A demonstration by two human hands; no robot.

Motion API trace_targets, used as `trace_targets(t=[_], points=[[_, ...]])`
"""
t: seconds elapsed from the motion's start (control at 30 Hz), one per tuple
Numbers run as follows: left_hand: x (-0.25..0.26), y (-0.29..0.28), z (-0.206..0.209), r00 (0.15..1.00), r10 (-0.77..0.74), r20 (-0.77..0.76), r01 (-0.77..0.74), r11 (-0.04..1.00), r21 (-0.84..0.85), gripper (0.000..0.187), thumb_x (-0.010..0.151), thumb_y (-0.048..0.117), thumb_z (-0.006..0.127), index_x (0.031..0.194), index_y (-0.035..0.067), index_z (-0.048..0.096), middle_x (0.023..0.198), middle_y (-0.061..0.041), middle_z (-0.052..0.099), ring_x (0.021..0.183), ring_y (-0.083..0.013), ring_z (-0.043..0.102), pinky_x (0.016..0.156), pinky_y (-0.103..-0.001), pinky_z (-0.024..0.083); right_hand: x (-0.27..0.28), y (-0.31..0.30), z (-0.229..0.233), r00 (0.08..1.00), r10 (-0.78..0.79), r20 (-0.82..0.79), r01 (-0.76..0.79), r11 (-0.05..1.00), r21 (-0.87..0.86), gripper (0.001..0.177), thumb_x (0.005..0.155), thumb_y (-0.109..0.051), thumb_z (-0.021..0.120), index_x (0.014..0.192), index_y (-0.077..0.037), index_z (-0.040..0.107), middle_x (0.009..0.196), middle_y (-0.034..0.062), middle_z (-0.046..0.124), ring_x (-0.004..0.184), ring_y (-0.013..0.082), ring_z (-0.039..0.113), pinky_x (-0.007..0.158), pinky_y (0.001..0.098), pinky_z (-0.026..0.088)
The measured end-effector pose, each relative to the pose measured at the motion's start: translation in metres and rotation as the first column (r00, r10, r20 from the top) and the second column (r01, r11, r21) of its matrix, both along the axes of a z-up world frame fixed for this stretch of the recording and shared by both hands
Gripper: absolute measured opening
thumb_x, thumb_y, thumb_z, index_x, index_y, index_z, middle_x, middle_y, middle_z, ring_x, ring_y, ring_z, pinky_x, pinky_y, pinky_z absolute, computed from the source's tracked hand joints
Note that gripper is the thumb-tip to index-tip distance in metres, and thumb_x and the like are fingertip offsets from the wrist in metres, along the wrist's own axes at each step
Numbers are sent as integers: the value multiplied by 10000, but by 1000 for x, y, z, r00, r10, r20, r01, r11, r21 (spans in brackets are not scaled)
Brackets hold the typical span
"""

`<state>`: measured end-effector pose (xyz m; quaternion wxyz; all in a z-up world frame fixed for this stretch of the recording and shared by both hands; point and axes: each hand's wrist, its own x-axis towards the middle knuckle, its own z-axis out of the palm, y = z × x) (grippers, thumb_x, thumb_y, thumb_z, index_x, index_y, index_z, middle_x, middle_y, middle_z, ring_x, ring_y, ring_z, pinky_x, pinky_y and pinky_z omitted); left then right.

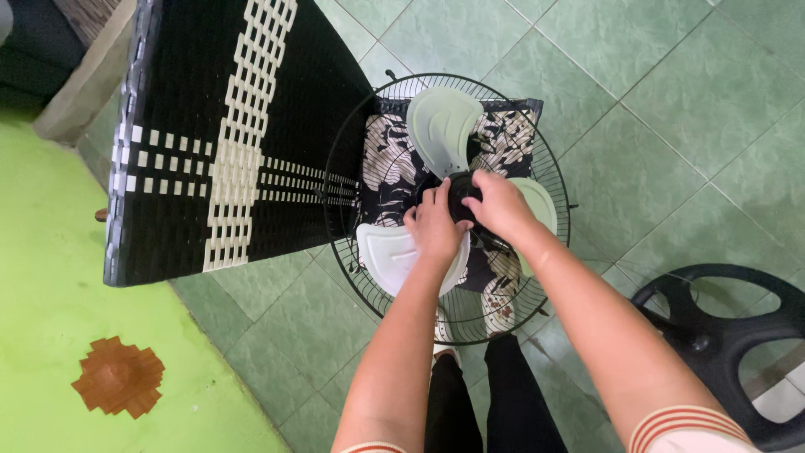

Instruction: The person unscrews the central hub of a standing fan, removes the fan blades, wipes them with a yellow cloth, and then reattaches the blades and front grille. The person uses a screwdriver to loosen and tighten the hub nut and handles the fan blades and grille by hand.

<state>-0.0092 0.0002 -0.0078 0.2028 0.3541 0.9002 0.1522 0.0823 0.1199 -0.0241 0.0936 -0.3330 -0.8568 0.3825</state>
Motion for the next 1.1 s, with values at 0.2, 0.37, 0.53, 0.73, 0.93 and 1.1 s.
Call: trace_targets(t=[0.2, 0.37, 0.53, 0.73, 0.93, 1.1], points=[[-1, 2, -1, 1000, 8, -2, -8, 1000, -3, 1034, 605, 292, 956, 1500, 211, 444, 1341, -38, 546, 1185, -259, 594, 1092, -514, 302, 10, 2, 7, 975, 208, -84, -195, 970, 143, 365, 826, -137, 769, 1170, -110, 648, 1086, 141, 672, 1021, 394, 651, 868, 478, 537], [-2, 2, -2, 1000, 0, -12, 0, 1000, -3, 1045, 592, 303, 961, 1498, 210, 448, 1339, -37, 546, 1179, -262, 597, 1090, -515, 307, 6, 4, 3, 995, -67, 71, 73, 994, -83, 462, 825, -351, 843, 1069, -40, 603, 968, 187, 682, 893, 401, 672, 781, 473, 543], [-4, 2, -6, 1000, -3, 0, 3, 1000, 12, 1053, 576, 302, 966, 1492, 217, 453, 1349, -29, 549, 1175, -259, 602, 1088, -524, 301, -6, 2, -14, 979, -93, 180, 125, 976, -179, 485, 828, -405, 836, 1009, -24, 595, 873, 192, 688, 838, 413, 682, 751, 479, 545], [-8, 3, -10, 1000, -2, 9, 2, 999, 46, 1041, 566, 286, 971, 1478, 215, 476, 1345, -28, 561, 1203, -253, 596, 1093, -528, 297, -2, 8, -14, 989, 148, -4, -148, 989, -5, 370, 829, -196, 786, 1097, -41, 584, 987, 198, 659, 954, 429, 635, 797, 495, 517], [-13, 1, -11, 999, -20, 38, 18, 999, 37, 1039, 572, 261, 971, 1483, 211, 473, 1335, -30, 567, 1202, -248, 595, 1111, -544, 274, -2, 31, 9, 842, 537, 49, -537, 827, 167, 346, 785, -69, 702, 1114, -101, 600, 1054, 104, 622, 1010, 353, 607, 838, 452, 529], [-12, 1, -10, 999, 2, 43, -3, 999, 45, 1033, 579, 260, 967, 1483, 207, 468, 1337, -34, 570, 1211, -245, 596, 1111, -541, 279, -4, 43, 21, 672, 722, 166, -735, 621, 271, 293, 805, -26, 600, 1080, -129, 597, 1116, 53, 605, 1067, 292, 600, 859, 408, 549]])
